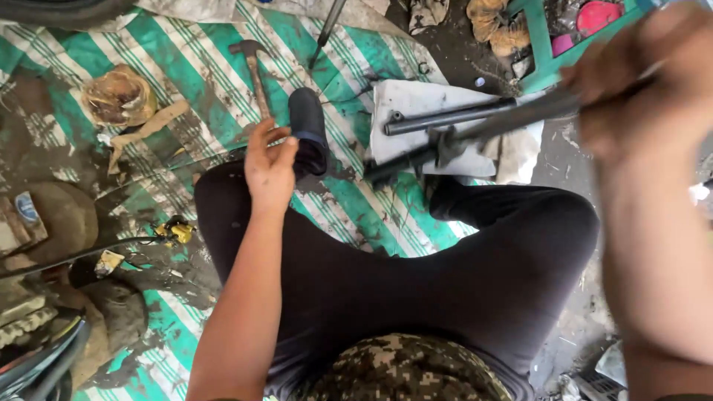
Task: Reassembling the base of a motorcycle fork tube, including cleaning parts with a cloth and fitting components together.
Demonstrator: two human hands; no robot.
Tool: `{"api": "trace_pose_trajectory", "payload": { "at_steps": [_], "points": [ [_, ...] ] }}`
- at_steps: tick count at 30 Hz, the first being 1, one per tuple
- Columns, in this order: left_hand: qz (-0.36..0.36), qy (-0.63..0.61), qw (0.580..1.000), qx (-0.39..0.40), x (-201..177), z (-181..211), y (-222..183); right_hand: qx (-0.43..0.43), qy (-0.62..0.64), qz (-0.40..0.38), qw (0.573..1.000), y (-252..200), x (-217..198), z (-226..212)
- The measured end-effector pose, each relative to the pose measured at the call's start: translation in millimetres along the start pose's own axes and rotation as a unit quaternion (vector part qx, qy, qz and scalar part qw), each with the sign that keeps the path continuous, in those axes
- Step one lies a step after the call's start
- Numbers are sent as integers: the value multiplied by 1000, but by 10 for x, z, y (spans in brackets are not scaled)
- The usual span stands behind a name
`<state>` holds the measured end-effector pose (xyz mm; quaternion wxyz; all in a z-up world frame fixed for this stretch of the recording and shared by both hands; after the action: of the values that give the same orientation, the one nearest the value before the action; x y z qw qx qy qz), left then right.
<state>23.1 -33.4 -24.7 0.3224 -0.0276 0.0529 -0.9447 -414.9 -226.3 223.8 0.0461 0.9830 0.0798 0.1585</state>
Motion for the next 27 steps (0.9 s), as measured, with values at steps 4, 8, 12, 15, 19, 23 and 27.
{"api": "trace_pose_trajectory", "payload": {
  "at_steps": [4,8,12,15,19,23,27],
  "points": [
    [-38,49,998,4,256,-57,-4,-110,13,53,992,-555,63,581],
    [-75,123,990,-7,436,185,-54,-125,23,91,988,-1030,-151,1430],
    [-84,156,984,-20,536,223,-36,-121,-1,84,989,-1409,-263,1861],
    [-98,156,983,-9,605,359,-51,-115,-18,60,991,-1503,-317,2025],
    [-123,178,976,28,826,508,-38,-106,-34,71,991,-1368,-396,2100],
    [-143,137,978,66,1082,635,-222,-93,-26,88,991,-1412,-384,2080],
    [-230,105,959,126,1611,818,-692,-86,-80,72,990,-1505,-402,2007]
  ]
}}
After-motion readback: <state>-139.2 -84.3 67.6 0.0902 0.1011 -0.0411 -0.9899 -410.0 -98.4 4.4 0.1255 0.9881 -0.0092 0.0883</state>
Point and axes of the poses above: each hand's wrist, its own y-axis towards the middle knuckle, its own x-axis out of the palm, z = x × y, the point moved 4 cm from there along y, towards the middle knuckle, and after that the axes turned 4 degrees about -x, right-handed, at the moved point
